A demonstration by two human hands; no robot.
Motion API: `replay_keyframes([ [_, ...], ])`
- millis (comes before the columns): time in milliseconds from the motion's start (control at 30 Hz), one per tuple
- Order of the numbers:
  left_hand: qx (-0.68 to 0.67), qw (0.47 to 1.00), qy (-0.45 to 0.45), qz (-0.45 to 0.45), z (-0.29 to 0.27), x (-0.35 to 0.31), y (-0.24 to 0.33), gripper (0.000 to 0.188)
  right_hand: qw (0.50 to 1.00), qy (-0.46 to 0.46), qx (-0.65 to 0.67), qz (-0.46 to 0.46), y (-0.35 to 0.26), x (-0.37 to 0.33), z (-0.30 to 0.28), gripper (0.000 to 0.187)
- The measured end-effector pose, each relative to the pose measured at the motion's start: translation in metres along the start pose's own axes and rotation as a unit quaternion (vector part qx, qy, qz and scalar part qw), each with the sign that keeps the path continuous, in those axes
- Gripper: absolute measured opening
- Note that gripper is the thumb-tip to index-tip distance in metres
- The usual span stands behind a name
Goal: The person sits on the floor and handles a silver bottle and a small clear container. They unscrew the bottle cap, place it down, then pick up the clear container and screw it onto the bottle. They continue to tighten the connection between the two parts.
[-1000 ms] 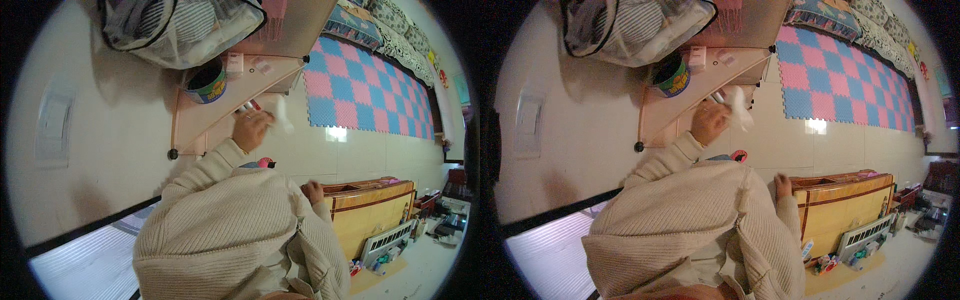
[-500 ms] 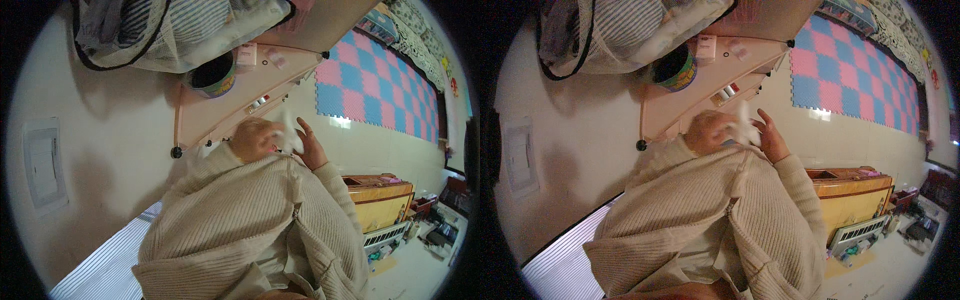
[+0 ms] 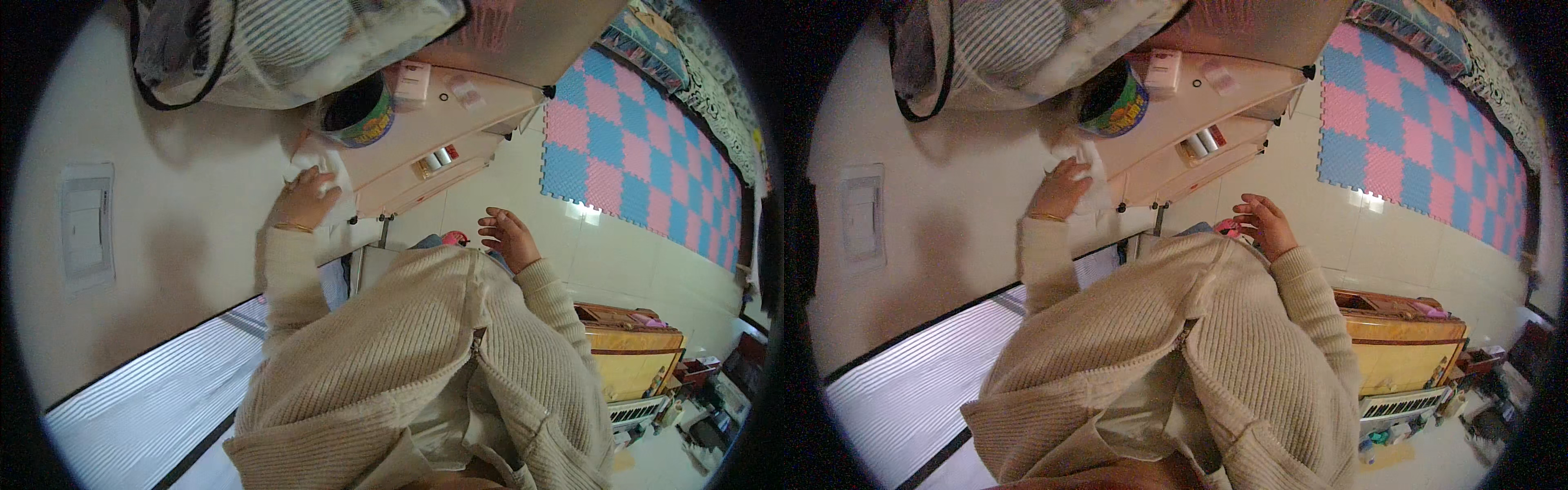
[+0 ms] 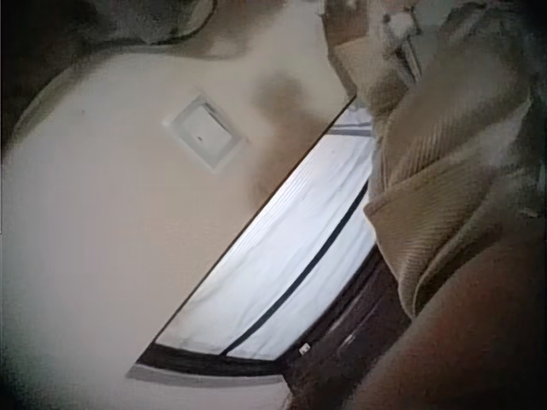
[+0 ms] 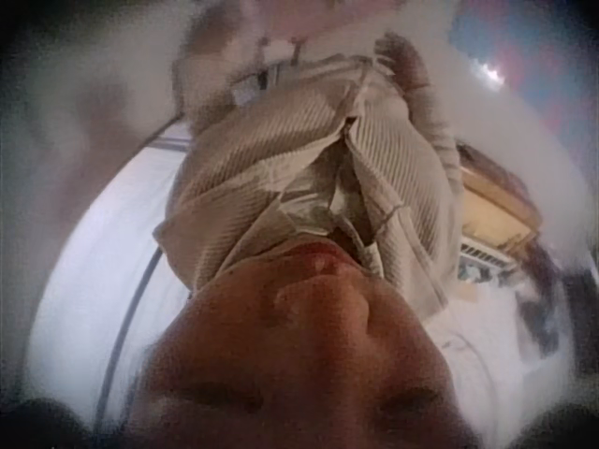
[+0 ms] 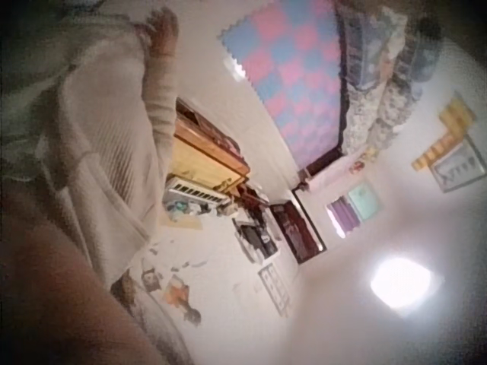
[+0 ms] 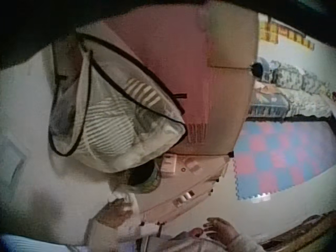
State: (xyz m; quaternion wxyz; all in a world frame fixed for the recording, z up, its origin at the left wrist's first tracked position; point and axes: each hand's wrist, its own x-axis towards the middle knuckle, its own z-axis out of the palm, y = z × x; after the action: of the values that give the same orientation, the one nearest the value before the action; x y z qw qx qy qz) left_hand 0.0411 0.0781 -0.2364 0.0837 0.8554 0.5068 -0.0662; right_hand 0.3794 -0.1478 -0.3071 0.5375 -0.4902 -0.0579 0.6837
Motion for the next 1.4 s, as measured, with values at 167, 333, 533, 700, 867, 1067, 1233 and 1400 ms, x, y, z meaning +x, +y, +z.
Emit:
replay_keyframes([
  [167,-0.095,0.962,0.207,-0.149,-0.047,0.001,0.035,0.037,0.999,0.041,0.021,-0.007,-0.001,-0.015,-0.06,0.038],
  [333,-0.148,0.888,0.416,-0.128,-0.041,0.0,0.106,0.027,0.996,0.069,0.045,-0.029,-0.02,-0.045,-0.143,0.036],
  [533,-0.195,0.914,0.356,0.02,0.014,0.016,0.219,0.023,0.974,0.193,-0.117,-0.006,-0.029,-0.083,-0.271,0.026],
  [700,-0.186,0.956,0.225,-0.014,0.067,0.023,0.309,0.017,0.945,0.293,-0.132,0.06,0.002,-0.102,-0.401,0.03],
  [867,-0.205,0.973,0.102,0.021,0.088,0.042,0.381,0.01,0.936,0.336,-0.081,0.07,0.016,-0.116,-0.457,0.025],
  [1067,-0.282,0.944,0.105,0.134,0.116,0.087,0.447,0.004,0.925,0.283,-0.245,0.059,-0.006,-0.087,-0.454,0.042],
  [1233,-0.278,0.936,-0.01,0.217,0.111,0.143,0.501,0.008,0.772,0.236,-0.59,0.027,-0.069,-0.053,-0.463,0.052],
  [1400,-0.267,0.941,-0.025,0.209,0.099,0.169,0.51,0.012,0.836,0.252,-0.487,0.014,-0.126,-0.038,-0.513,0.029],
])
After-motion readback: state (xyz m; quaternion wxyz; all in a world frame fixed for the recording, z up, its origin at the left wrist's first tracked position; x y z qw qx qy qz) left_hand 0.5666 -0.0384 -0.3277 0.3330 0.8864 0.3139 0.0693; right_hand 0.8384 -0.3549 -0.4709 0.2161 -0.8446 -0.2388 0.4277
